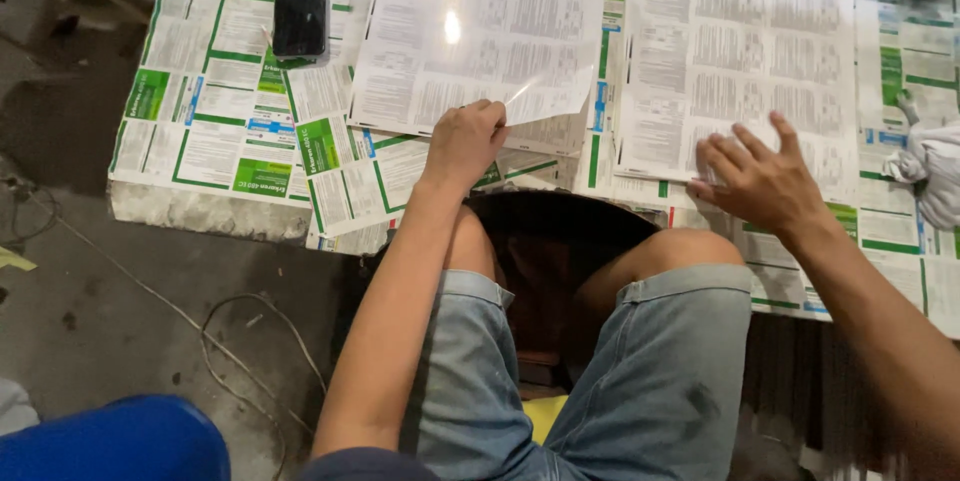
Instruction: The person sits on the floor and sorts through a large stack of printed papers on a table. They flip through the sheets, separating them into two piles by hand.
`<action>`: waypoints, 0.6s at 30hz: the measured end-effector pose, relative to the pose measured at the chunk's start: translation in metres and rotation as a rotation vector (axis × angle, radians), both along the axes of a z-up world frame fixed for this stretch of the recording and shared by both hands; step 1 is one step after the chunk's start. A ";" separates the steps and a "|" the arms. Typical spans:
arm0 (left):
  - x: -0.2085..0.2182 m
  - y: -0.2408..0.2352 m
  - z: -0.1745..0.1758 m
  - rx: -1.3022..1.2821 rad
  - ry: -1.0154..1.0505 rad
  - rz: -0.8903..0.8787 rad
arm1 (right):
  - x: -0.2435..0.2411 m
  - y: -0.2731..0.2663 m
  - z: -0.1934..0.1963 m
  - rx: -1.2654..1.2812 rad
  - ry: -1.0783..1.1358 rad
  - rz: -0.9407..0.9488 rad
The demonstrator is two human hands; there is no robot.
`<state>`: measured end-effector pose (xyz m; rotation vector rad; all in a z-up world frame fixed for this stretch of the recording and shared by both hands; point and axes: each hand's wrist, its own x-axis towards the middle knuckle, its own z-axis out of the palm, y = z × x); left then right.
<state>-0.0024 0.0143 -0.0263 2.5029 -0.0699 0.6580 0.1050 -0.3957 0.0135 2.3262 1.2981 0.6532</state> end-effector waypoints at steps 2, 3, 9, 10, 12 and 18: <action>0.000 -0.001 0.001 -0.008 0.006 0.005 | 0.002 -0.006 -0.002 -0.018 -0.012 0.071; -0.002 -0.001 0.002 -0.016 0.012 0.015 | 0.004 -0.008 -0.004 -0.036 -0.022 0.148; 0.007 0.005 -0.024 0.072 -0.098 -0.066 | -0.015 -0.005 0.003 0.264 0.249 -0.108; 0.005 0.005 -0.021 0.072 -0.096 -0.069 | -0.010 -0.005 0.004 0.264 0.250 -0.112; 0.003 0.003 -0.014 0.035 0.000 -0.056 | -0.002 -0.005 0.007 0.436 0.456 -0.278; -0.013 -0.008 0.038 0.165 -0.340 0.150 | 0.001 0.002 0.049 0.815 0.620 -0.344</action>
